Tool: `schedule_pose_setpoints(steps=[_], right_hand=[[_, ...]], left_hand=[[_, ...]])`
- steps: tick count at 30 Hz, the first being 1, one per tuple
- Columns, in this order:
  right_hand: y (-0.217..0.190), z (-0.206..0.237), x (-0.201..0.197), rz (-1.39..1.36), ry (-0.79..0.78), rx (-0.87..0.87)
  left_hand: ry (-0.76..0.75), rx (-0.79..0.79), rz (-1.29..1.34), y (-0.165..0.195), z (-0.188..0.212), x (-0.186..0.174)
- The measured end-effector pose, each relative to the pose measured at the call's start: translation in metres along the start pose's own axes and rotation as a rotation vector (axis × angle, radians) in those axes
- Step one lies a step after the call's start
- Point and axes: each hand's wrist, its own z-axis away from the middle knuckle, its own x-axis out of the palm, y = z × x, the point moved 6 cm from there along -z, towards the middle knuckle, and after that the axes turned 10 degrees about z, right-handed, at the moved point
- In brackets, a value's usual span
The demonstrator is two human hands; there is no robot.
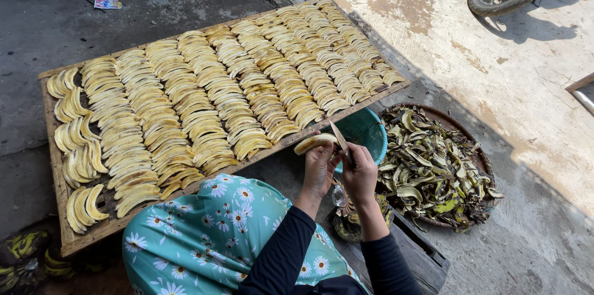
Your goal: The person sits on the ground and peels bananas with a knife, placing the peeled bananas in rows on a wooden drying tray and dropping the peels into a basket. They continue peeling and arranging bananas across the tray, then set the knife down and handle the peel basket.
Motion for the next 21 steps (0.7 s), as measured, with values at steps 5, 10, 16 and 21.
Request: schedule_pose_setpoints(steps=[5,10,16,21], right_hand=[[0.014,0.010,0.007,0.076,-0.055,-0.048],[0.070,-0.004,-0.008,0.138,0.023,0.101],[0.143,-0.035,-0.097,0.313,0.309,0.287],[0.147,-0.002,-0.045,-0.288,-0.177,0.647]], left_hand=[[-0.011,-0.051,-0.020,0.000,-0.008,-0.011],[0.047,-0.231,-0.196,-0.010,-0.003,-0.014],[0.056,-0.340,-0.173,-0.018,0.003,-0.006],[0.017,-0.318,-0.092,-0.032,-0.001,-0.003]])
